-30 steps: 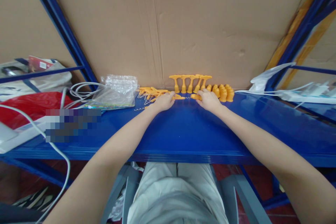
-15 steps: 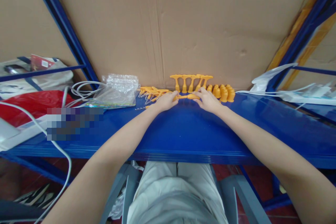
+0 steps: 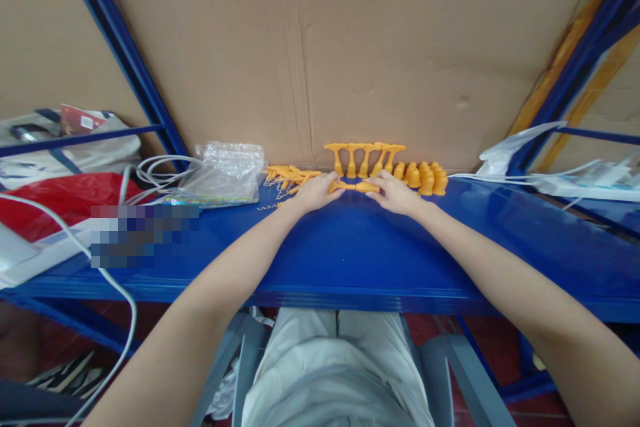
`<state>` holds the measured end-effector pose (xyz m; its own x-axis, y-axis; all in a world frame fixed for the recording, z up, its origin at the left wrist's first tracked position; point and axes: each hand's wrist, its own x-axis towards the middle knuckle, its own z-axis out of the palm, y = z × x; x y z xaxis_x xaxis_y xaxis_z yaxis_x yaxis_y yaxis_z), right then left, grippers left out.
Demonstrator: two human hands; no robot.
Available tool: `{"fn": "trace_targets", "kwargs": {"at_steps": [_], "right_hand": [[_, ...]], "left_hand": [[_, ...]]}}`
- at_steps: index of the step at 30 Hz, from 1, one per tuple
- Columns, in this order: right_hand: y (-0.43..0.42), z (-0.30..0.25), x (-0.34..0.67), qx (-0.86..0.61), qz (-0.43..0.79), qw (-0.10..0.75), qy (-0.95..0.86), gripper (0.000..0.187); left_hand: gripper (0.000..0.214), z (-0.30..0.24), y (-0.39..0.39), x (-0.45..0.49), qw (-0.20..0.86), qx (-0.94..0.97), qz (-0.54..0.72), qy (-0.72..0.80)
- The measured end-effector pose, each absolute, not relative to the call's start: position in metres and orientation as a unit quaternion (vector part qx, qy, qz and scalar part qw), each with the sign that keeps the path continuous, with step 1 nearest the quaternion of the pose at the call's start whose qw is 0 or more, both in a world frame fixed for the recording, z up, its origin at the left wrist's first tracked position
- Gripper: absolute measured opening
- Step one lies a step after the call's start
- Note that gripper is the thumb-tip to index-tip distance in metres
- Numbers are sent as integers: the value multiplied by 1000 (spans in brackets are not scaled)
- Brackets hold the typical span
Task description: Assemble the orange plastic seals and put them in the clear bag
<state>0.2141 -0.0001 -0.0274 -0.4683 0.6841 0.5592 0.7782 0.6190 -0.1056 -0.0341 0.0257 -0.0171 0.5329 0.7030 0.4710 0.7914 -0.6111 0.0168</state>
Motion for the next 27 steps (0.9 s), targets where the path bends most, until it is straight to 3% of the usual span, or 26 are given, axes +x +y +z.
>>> {"fn": "trace_targets", "kwargs": {"at_steps": [6, 10, 15, 20, 27], "right_hand": [[7, -25, 215, -437, -11, 347, -830, 37], [9, -24, 221, -427, 135, 385, -807, 39], [6, -22, 223, -415, 278, 421, -757, 25], [-1, -17, 216, -440, 336, 419, -720, 20], [-9, -13, 204, -478, 408, 451, -634, 28]], "left_hand": [[29, -20, 28, -34, 118, -856, -232, -446], [28, -21, 30, -35, 121, -853, -233, -452], [29, -19, 30, -37, 101, -856, -245, -444], [33, -18, 25, -33, 111, -854, -239, -448], [31, -17, 21, -29, 97, -849, -263, -449]]}}
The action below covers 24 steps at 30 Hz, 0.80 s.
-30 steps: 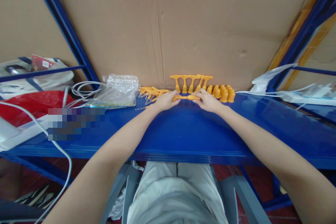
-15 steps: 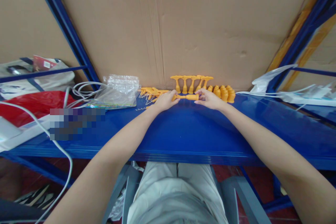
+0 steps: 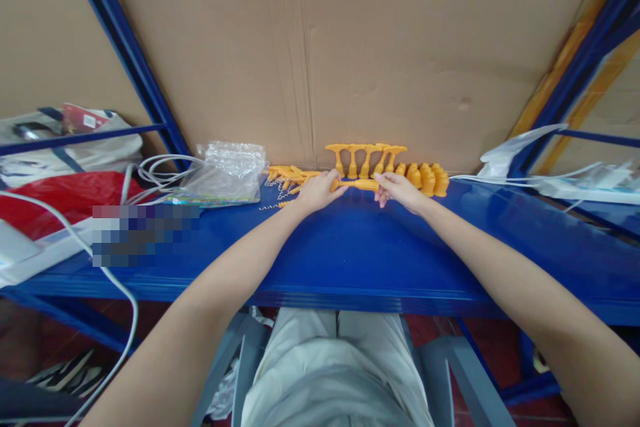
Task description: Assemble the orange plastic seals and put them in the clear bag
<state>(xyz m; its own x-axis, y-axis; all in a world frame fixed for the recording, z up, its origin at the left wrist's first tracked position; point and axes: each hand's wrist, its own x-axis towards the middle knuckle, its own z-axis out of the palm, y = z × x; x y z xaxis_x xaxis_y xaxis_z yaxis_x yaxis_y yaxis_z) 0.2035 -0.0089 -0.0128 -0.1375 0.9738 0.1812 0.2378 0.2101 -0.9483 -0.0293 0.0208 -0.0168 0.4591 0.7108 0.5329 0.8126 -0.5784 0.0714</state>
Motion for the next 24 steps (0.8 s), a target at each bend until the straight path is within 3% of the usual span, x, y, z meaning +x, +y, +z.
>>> {"fn": "trace_targets", "kwargs": {"at_steps": [4, 7, 10, 14, 19, 24], "right_hand": [[-13, -8, 205, -465, 425, 428, -648, 16], [-15, -7, 208, -450, 425, 422, -663, 29], [-16, -7, 208, -461, 425, 405, -665, 23], [-16, -8, 206, -484, 421, 385, -664, 38], [-17, -6, 204, -508, 411, 385, -652, 40], [-11, -12, 207, -500, 353, 398, -683, 26]], "left_hand": [[32, -17, 23, -30, 102, -846, -262, -453], [31, -18, 24, -31, 114, -849, -258, -447], [31, -18, 24, -32, 123, -854, -258, -436], [31, -19, 23, -32, 122, -854, -265, -431], [30, -17, 23, -32, 120, -854, -259, -435], [32, -15, 21, -30, 126, -853, -241, -447]]}}
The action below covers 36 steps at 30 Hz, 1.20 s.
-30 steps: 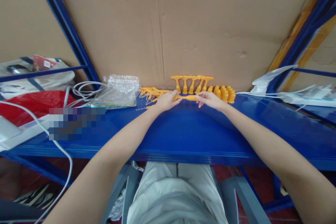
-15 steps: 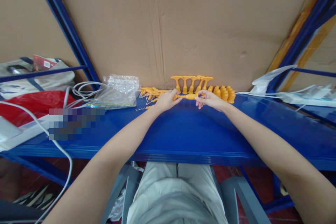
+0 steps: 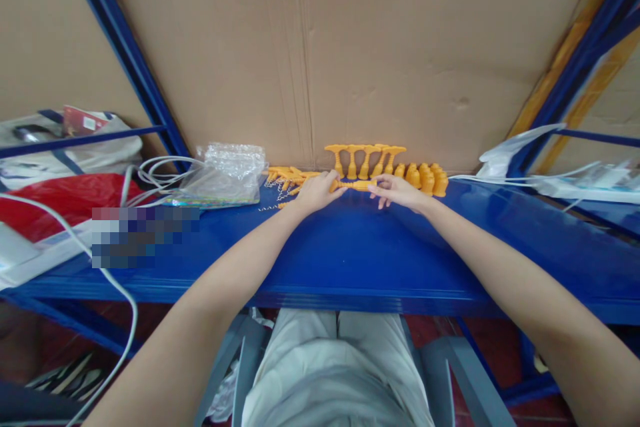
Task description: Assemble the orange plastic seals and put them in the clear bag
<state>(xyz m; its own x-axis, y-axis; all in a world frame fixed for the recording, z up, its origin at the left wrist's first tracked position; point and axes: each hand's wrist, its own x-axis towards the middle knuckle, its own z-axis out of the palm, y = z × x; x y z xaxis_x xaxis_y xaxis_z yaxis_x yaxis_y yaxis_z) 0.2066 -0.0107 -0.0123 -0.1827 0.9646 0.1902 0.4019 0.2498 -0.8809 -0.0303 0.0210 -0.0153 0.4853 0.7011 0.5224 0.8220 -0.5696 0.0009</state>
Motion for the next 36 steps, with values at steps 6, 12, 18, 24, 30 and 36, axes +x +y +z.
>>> {"fn": "trace_targets", "kwargs": {"at_steps": [6, 12, 18, 24, 30, 36], "right_hand": [[-6, -17, 209, -446, 317, 407, -731, 31], [-14, -10, 207, -438, 338, 406, -727, 44], [-18, -8, 203, -452, 393, 416, -685, 49], [-18, -9, 200, -477, 453, 400, -638, 52], [-16, -9, 205, -508, 447, 368, -638, 48], [-9, -8, 212, -473, 392, 422, -667, 23]], "left_hand": [[31, -16, 20, -31, 124, -854, -250, -439], [28, -18, 21, -33, 120, -858, -264, -424], [28, -18, 20, -32, 118, -855, -278, -423], [29, -16, 17, -30, 126, -856, -272, -422], [30, -14, 15, -29, 129, -854, -248, -438], [34, -15, 16, -28, 117, -850, -246, -452]]}}
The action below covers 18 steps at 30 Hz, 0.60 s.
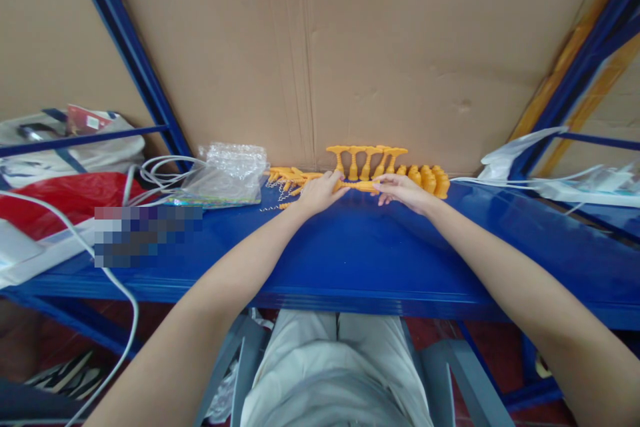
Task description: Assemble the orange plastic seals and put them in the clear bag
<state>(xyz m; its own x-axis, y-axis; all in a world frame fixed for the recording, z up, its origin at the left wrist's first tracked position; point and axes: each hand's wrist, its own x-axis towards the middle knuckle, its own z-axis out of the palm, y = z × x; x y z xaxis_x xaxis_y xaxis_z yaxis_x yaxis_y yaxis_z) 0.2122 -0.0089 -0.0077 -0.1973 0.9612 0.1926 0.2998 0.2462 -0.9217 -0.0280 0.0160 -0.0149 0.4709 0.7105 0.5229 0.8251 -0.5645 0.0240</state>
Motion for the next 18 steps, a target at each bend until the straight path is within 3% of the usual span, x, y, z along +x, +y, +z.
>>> {"fn": "trace_targets", "kwargs": {"at_steps": [3, 7, 11, 15, 18], "right_hand": [[1, -8, 220, -473, 313, 469, -677, 28], [10, -10, 235, -531, 107, 510, -668, 33], [12, -12, 245, -606, -19, 452, -654, 31], [11, -14, 246, -654, -28, 382, -652, 41], [6, -12, 242, -693, -31, 276, -665, 47]], "left_hand": [[44, -18, 21, -29, 110, -850, -273, -437], [49, -24, 29, -35, 113, -855, -257, -437], [43, -31, 37, -41, 123, -862, -182, -457], [40, -34, 45, -43, 90, -869, -85, -478], [41, -35, 48, -43, 76, -875, -76, -473]]}}
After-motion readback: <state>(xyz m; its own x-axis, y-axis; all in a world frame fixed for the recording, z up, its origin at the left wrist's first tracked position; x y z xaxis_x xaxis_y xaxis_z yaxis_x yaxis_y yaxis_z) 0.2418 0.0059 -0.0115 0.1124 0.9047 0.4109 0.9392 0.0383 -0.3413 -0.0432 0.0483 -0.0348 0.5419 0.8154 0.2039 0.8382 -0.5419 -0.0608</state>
